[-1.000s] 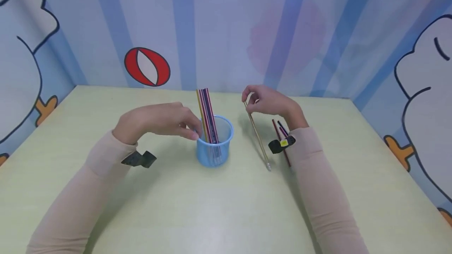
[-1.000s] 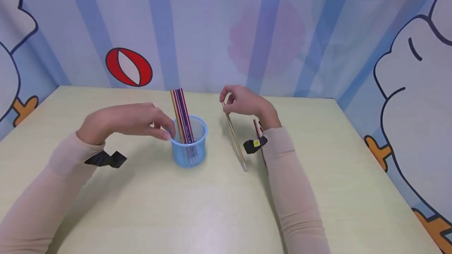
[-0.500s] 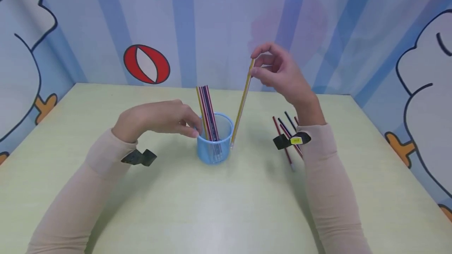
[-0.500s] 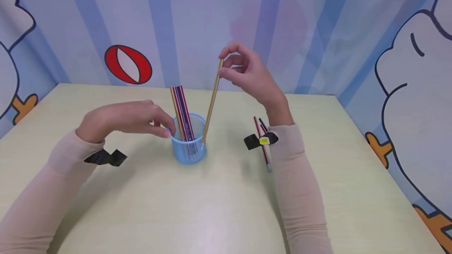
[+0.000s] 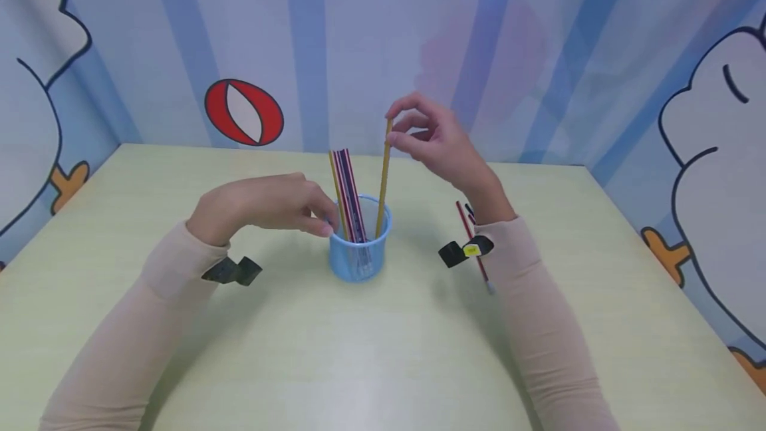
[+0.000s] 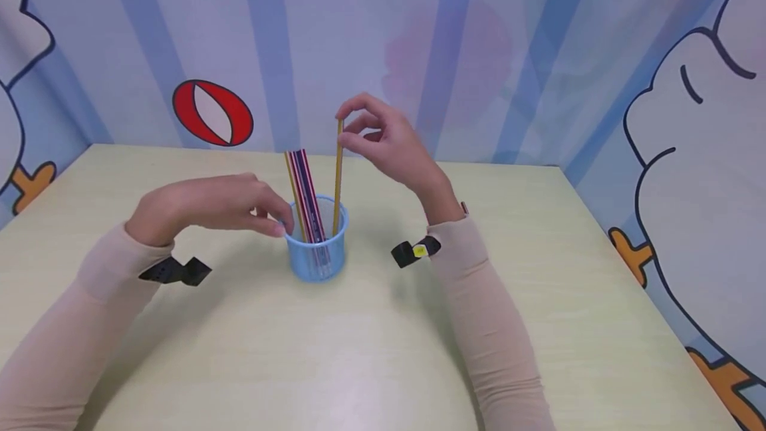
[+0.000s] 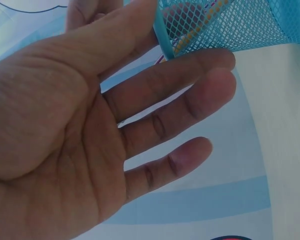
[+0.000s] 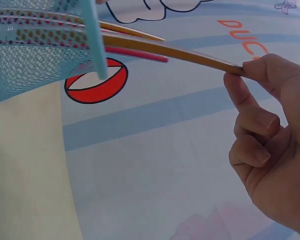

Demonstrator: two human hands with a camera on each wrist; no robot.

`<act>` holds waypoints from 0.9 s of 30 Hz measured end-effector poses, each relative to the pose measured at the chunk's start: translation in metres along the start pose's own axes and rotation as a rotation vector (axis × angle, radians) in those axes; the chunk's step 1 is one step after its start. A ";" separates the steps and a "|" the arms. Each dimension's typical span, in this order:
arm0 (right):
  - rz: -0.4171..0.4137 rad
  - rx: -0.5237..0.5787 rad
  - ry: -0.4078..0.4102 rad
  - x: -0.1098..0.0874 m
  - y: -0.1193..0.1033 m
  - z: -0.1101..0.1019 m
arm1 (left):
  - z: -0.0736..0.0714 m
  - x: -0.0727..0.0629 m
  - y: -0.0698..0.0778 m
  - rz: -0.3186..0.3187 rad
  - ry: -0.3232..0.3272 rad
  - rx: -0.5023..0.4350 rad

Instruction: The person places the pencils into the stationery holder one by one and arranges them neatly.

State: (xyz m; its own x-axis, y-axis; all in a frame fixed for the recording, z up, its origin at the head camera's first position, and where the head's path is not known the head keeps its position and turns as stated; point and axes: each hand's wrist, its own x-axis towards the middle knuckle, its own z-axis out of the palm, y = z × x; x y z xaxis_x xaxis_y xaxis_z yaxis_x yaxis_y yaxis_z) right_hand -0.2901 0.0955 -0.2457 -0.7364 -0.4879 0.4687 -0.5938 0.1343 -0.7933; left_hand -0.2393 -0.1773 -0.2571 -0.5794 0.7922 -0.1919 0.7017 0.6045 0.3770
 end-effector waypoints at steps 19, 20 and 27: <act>0.147 -0.314 -0.231 0.006 0.013 0.003 | -0.003 -0.001 0.003 -0.021 0.006 -0.011; 0.157 -0.326 -0.225 0.005 0.014 -0.002 | -0.003 -0.001 0.003 -0.024 0.004 -0.011; 0.271 -0.430 -0.209 -0.006 0.024 -0.037 | -0.001 -0.003 0.004 -0.026 -0.004 0.002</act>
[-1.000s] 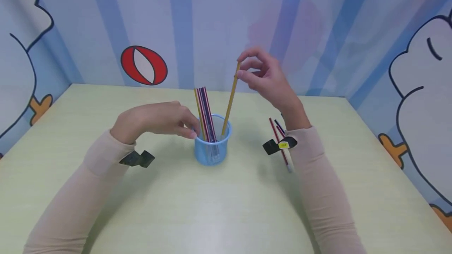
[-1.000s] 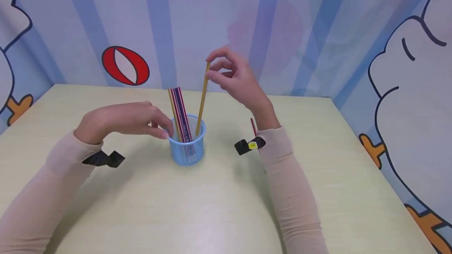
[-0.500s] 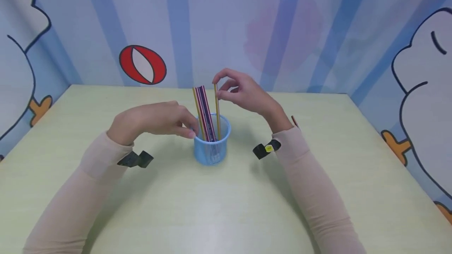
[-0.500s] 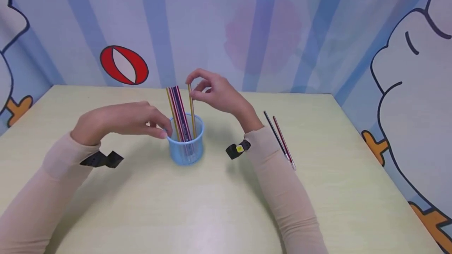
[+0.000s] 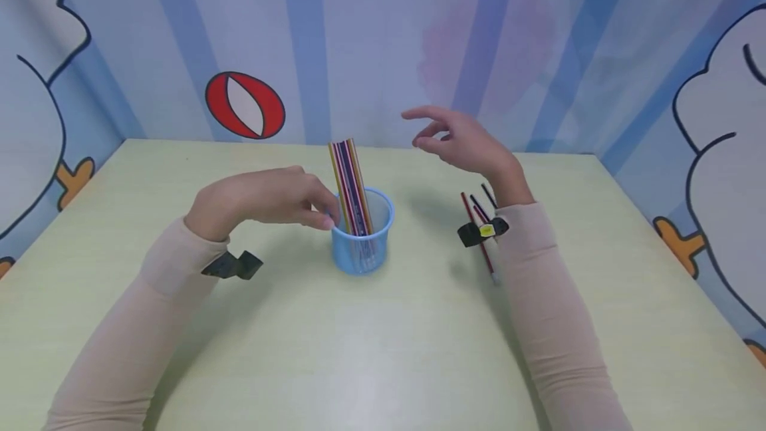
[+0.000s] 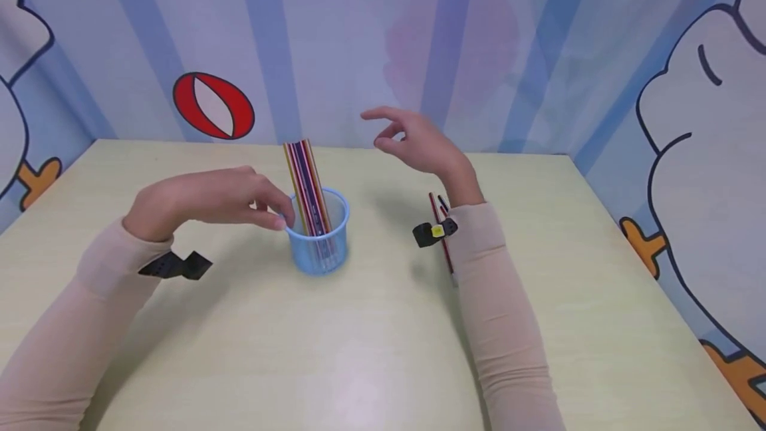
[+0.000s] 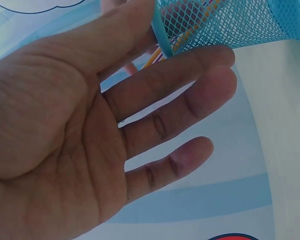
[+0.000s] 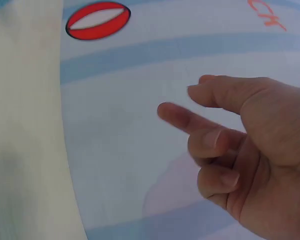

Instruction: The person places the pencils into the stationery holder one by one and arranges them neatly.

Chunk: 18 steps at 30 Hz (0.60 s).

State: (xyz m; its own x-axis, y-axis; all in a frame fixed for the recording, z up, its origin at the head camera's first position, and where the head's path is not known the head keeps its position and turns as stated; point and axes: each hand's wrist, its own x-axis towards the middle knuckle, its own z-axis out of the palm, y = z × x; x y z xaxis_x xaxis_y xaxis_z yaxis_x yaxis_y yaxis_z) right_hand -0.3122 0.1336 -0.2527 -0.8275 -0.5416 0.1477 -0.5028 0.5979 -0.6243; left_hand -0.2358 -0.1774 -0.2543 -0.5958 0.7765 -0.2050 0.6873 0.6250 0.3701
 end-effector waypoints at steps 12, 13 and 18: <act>0.284 -0.197 -0.264 -0.010 0.045 -0.013 | 0.000 -0.001 -0.002 0.007 0.008 0.012; 0.310 -0.191 -0.294 -0.010 0.049 -0.012 | 0.000 -0.001 -0.002 0.004 0.009 0.009; 0.413 -0.204 -0.411 -0.012 0.065 -0.009 | 0.001 -0.001 -0.002 0.000 0.010 -0.002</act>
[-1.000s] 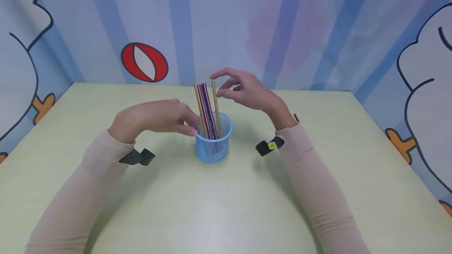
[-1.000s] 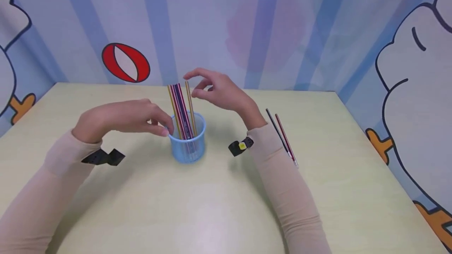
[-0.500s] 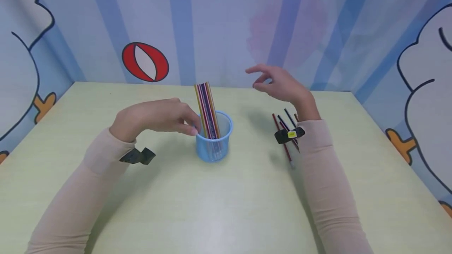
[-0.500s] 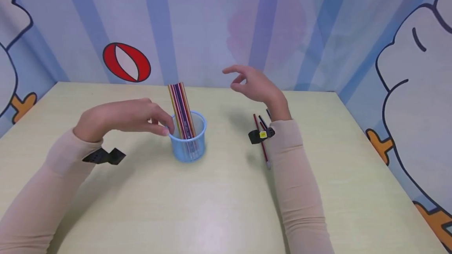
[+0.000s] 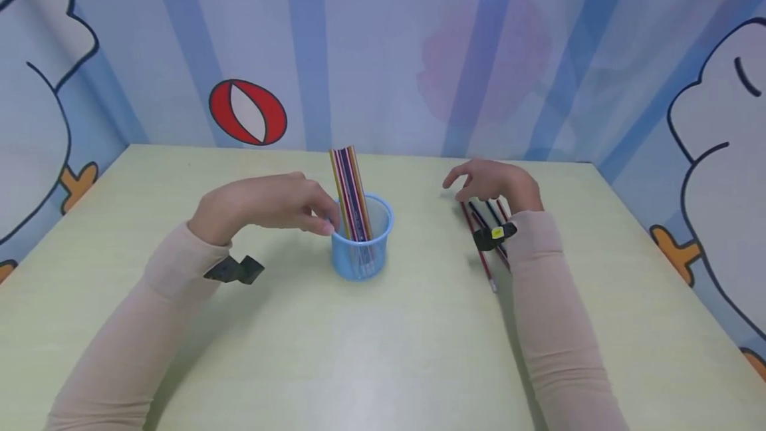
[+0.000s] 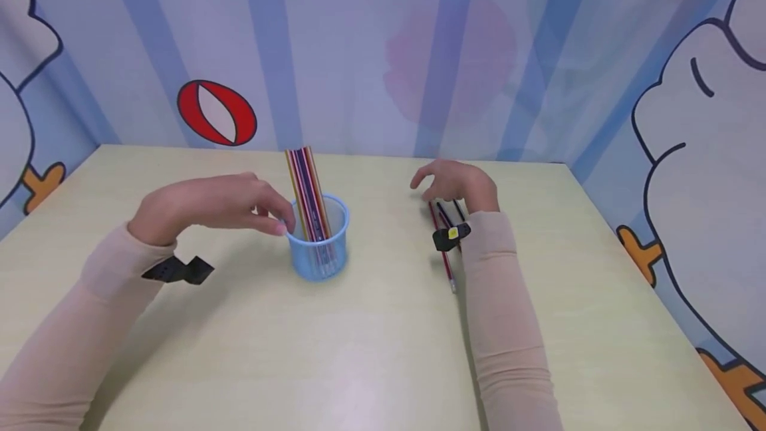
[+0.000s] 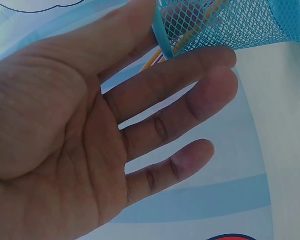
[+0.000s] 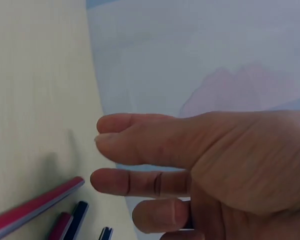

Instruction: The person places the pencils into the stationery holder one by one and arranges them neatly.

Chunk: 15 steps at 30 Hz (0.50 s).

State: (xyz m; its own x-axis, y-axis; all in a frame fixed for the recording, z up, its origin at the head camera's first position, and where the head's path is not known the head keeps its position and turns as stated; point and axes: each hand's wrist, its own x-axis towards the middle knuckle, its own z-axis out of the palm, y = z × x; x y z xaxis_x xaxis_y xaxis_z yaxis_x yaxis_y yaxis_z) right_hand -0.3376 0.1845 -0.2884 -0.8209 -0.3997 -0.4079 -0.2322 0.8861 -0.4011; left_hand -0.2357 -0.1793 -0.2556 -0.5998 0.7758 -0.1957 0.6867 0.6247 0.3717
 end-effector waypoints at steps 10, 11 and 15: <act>0.120 -0.034 0.086 0.007 -0.004 0.006 | -0.007 -0.007 0.003 -0.001 0.017 0.000; 0.115 -0.049 0.102 0.008 -0.005 0.007 | -0.008 -0.007 0.003 -0.002 0.016 0.002; 0.081 -0.119 0.128 0.012 -0.010 0.009 | -0.010 -0.005 0.005 -0.008 0.010 0.002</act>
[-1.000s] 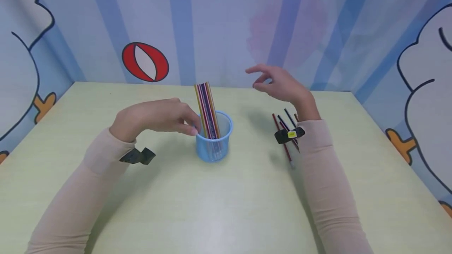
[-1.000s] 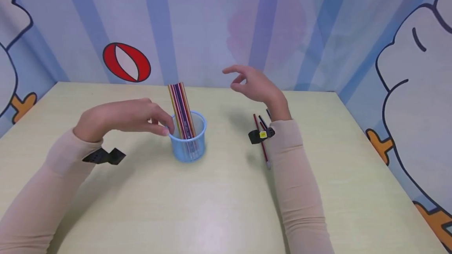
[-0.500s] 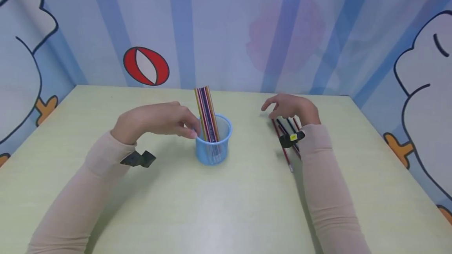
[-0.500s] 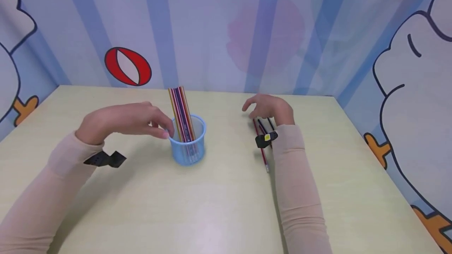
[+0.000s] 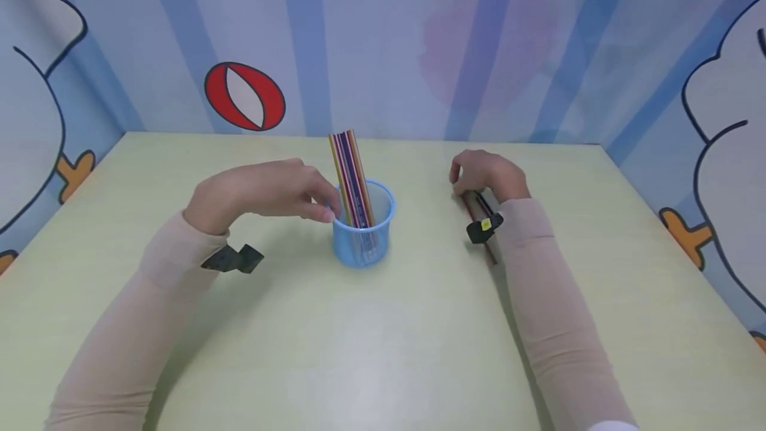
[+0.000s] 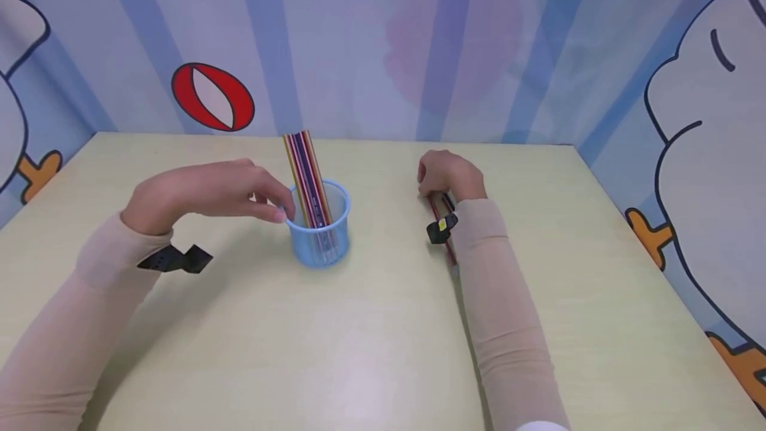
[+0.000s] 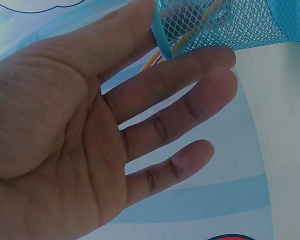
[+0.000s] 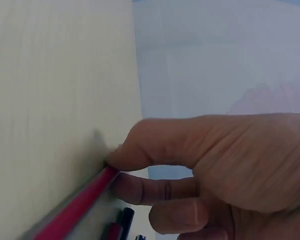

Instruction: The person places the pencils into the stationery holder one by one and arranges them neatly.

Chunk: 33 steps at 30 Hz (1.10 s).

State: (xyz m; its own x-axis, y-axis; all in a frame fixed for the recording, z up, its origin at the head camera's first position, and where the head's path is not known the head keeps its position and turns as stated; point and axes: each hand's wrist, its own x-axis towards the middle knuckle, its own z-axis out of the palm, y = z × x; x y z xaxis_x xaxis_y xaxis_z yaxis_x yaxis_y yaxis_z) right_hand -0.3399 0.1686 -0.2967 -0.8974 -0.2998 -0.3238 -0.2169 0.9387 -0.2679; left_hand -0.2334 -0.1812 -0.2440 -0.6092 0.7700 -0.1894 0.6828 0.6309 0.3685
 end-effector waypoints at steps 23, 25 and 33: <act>-0.420 0.383 0.520 -0.063 -0.031 -0.056 | -0.001 0.003 0.003 0.022 0.008 0.023; -0.463 0.440 0.584 -0.072 -0.034 -0.060 | -0.001 0.003 0.003 0.017 0.005 0.021; -0.707 0.704 0.769 -0.097 -0.044 -0.071 | -0.002 -0.003 0.002 -0.001 -0.005 0.006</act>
State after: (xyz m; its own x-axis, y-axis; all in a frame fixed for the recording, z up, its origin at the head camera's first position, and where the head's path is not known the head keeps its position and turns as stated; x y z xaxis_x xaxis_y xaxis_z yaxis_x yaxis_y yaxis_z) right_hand -0.2707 0.1683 -0.1885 -0.7117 -0.2996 0.6354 -0.7012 0.2490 -0.6680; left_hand -0.2313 -0.1821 -0.2406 -0.6076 0.7701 -0.1946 0.6847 0.6320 0.3630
